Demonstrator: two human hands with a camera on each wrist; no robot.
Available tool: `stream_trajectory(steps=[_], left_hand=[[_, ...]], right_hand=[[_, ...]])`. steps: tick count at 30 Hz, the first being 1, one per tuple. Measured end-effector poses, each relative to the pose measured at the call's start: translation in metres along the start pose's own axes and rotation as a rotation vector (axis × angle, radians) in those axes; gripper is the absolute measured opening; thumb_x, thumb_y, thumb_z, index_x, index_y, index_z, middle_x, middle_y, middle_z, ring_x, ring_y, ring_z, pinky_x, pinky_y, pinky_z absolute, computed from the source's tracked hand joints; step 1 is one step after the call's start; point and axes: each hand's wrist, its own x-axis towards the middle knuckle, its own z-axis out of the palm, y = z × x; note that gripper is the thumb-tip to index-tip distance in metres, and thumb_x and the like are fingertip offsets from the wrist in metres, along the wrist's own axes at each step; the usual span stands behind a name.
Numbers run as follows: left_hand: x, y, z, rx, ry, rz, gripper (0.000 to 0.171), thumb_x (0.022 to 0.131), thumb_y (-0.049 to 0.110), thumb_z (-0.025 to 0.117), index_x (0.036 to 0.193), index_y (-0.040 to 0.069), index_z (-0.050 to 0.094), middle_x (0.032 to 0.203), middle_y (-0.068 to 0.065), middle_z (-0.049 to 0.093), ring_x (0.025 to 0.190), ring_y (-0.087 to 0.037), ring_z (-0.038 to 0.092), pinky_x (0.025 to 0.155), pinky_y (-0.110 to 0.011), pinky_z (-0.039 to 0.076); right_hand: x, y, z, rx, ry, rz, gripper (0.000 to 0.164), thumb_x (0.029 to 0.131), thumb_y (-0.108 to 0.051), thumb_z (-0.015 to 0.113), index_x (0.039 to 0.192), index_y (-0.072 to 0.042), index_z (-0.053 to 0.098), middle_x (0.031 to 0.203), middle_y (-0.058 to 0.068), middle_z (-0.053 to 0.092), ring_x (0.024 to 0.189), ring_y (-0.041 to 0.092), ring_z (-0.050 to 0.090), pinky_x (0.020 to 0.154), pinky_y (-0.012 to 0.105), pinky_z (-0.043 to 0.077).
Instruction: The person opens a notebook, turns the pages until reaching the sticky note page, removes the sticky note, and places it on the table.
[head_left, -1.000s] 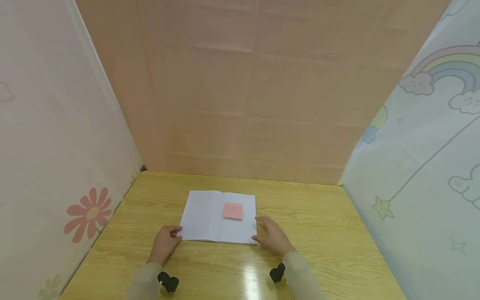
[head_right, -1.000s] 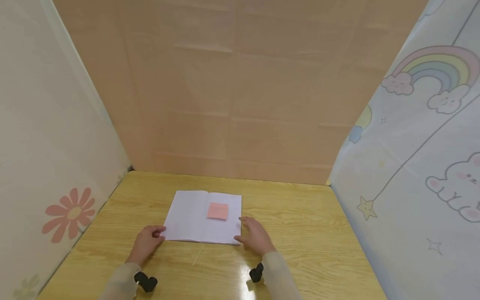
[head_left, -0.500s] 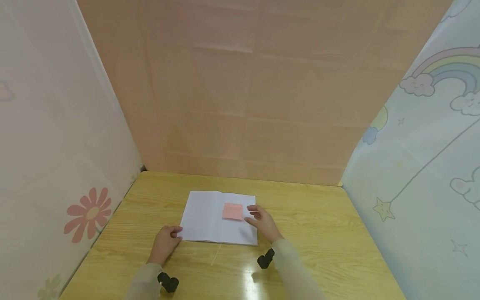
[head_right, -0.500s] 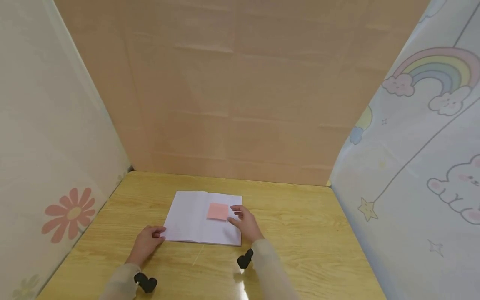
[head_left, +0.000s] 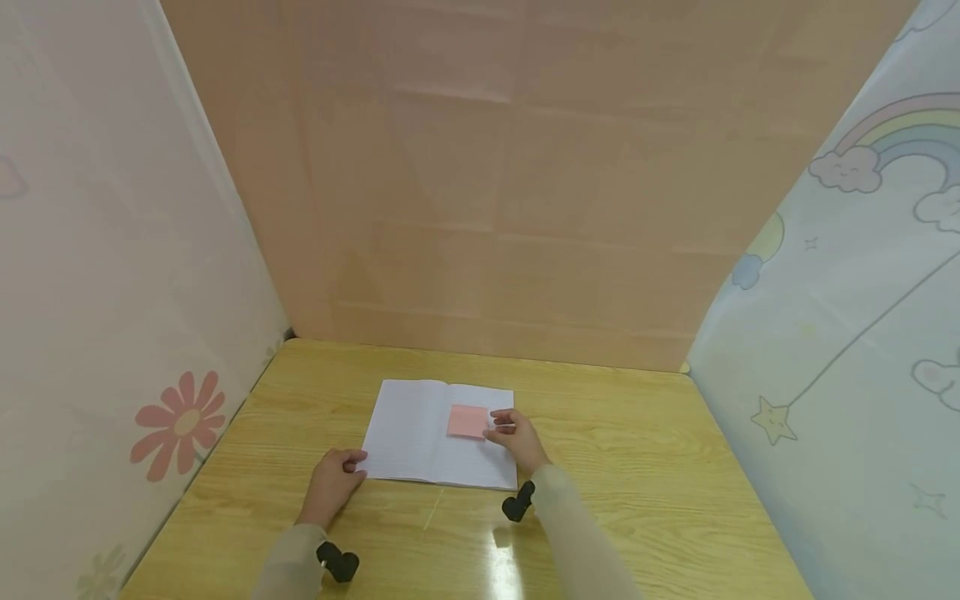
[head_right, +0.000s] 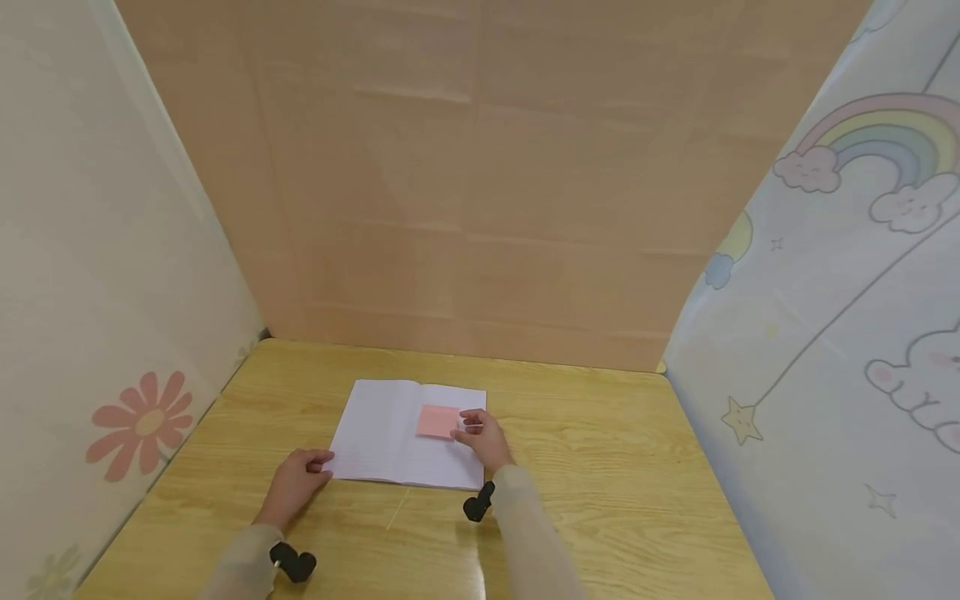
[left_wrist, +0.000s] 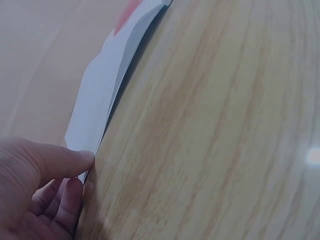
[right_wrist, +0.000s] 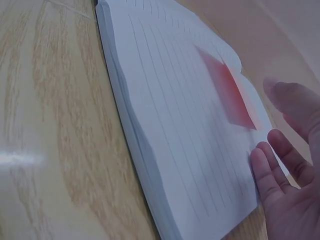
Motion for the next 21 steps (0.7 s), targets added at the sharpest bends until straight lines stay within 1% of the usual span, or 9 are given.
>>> stream_trajectory(steps=[3, 5, 8, 12, 14, 17, 21], left_hand=[[0.0, 0.0, 0.001, 0.0, 0.002, -0.001, 0.027, 0.082, 0.001, 0.069, 0.109, -0.001, 0.069, 0.099, -0.012, 0.06, 0.091, -0.024, 0.057, 0.078, -0.039, 0.049], [0.0, 0.0, 0.001, 0.0, 0.004, -0.003, 0.027, 0.082, 0.001, 0.069, 0.109, -0.001, 0.07, 0.099, -0.012, 0.06, 0.09, -0.023, 0.057, 0.078, -0.038, 0.049], [-0.001, 0.003, 0.001, -0.003, 0.006, -0.008, 0.027, 0.082, 0.001, 0.069, 0.108, -0.001, 0.07, 0.098, -0.012, 0.06, 0.09, -0.023, 0.057, 0.078, -0.036, 0.049], [-0.002, 0.006, 0.001, -0.005, 0.006, -0.013, 0.027, 0.082, 0.001, 0.069, 0.109, -0.002, 0.07, 0.099, -0.013, 0.06, 0.091, -0.024, 0.057, 0.078, -0.037, 0.05], [-0.002, 0.007, 0.0, -0.006, 0.004, -0.019, 0.027, 0.082, 0.001, 0.069, 0.109, -0.002, 0.069, 0.1, -0.014, 0.06, 0.092, -0.025, 0.058, 0.079, -0.039, 0.05], [-0.002, 0.005, 0.0, -0.01, -0.004, -0.035, 0.027, 0.083, 0.001, 0.068, 0.11, -0.002, 0.069, 0.103, -0.014, 0.06, 0.094, -0.025, 0.057, 0.081, -0.041, 0.05], [-0.002, 0.004, -0.002, -0.016, -0.012, -0.029, 0.028, 0.083, 0.0, 0.068, 0.111, -0.003, 0.068, 0.104, -0.015, 0.06, 0.094, -0.026, 0.058, 0.082, -0.043, 0.05]], right_hand=[[0.001, 0.002, 0.001, -0.007, -0.004, 0.006, 0.044, 0.082, -0.021, 0.078, 0.12, -0.005, 0.062, 0.115, 0.014, 0.059, 0.098, 0.023, 0.058, 0.082, 0.032, 0.051], [0.001, 0.004, 0.001, -0.015, -0.013, -0.009, 0.044, 0.082, -0.02, 0.078, 0.119, -0.003, 0.061, 0.114, 0.015, 0.059, 0.098, 0.023, 0.058, 0.081, 0.032, 0.051], [0.001, 0.007, 0.002, -0.029, -0.022, -0.013, 0.043, 0.08, -0.019, 0.08, 0.117, -0.004, 0.062, 0.112, 0.013, 0.06, 0.098, 0.022, 0.058, 0.082, 0.033, 0.051], [0.003, 0.011, 0.006, -0.057, -0.015, -0.011, 0.04, 0.078, -0.016, 0.081, 0.113, -0.006, 0.064, 0.108, 0.01, 0.062, 0.097, 0.02, 0.058, 0.085, 0.034, 0.051], [0.003, 0.011, 0.008, -0.069, -0.012, -0.022, 0.039, 0.078, -0.014, 0.081, 0.111, -0.005, 0.064, 0.106, 0.01, 0.062, 0.096, 0.02, 0.058, 0.084, 0.034, 0.051], [0.004, 0.012, 0.011, -0.088, -0.009, -0.036, 0.037, 0.078, -0.01, 0.08, 0.11, -0.004, 0.064, 0.105, 0.009, 0.063, 0.094, 0.019, 0.058, 0.083, 0.033, 0.051], [0.006, 0.013, 0.013, -0.106, -0.006, -0.032, 0.034, 0.078, -0.008, 0.079, 0.109, -0.005, 0.065, 0.104, 0.008, 0.063, 0.093, 0.018, 0.058, 0.083, 0.034, 0.05]])
